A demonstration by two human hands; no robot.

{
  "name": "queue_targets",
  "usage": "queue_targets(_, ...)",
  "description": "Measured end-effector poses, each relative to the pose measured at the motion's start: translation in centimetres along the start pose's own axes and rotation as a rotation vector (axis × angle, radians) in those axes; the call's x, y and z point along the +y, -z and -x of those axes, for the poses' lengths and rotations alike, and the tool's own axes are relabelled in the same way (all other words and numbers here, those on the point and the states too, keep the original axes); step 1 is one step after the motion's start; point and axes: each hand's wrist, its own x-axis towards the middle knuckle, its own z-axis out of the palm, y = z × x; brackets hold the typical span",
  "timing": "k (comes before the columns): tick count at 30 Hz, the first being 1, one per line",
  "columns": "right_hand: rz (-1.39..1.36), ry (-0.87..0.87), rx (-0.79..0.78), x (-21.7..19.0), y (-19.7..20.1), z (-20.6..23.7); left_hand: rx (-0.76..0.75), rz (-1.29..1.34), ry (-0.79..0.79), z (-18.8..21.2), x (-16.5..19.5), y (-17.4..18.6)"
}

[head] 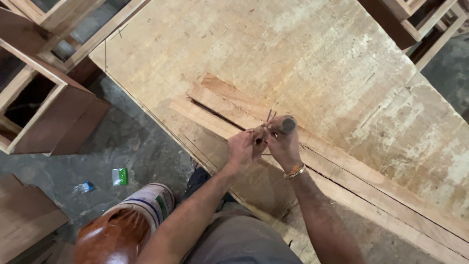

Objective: The person picks up a pencil and a try square from a cluttered workbench, then marks straight lines along wooden strips laid on a large panel. They then align, stack, and sort the marked wooden strips one by one on the work surface.

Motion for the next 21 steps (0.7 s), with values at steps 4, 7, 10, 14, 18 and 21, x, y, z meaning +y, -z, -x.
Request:
queue_targets(4,0.151,-0.157,-0.059,0.0,0.6,0.3,0.136,0.061,-0.040,-0.2,-0.7,-1.6)
queue_targets(7,0.200,-0.192,-0.064,-0.1,1.5,0.4,0.017,-0.026,-0.012,0.4,-0.6,-0.1)
queue_targets(10,0.331,-0.184,-0.101,-0.2,2.3,-0.1,-0.125,0.057,0.060,0.4,0.3,1.7)
queue_targets(14,0.373,-0.203,-0.188,-0.4,2.8,-0.9,-0.002,-0.062,-0.041,0.0,1.5,2.6)
queue_targets(18,0.215,-0.162,-0.090,-0.6,1.8,-1.0,-0.036,-0.067,0.002,-0.5,1.6,2.2)
queue_targets(21,0.220,-0.182,-0.145,-0.5,1.0,-1.1,-0.070,-0.104,0.005,-0.6,1.4,2.1)
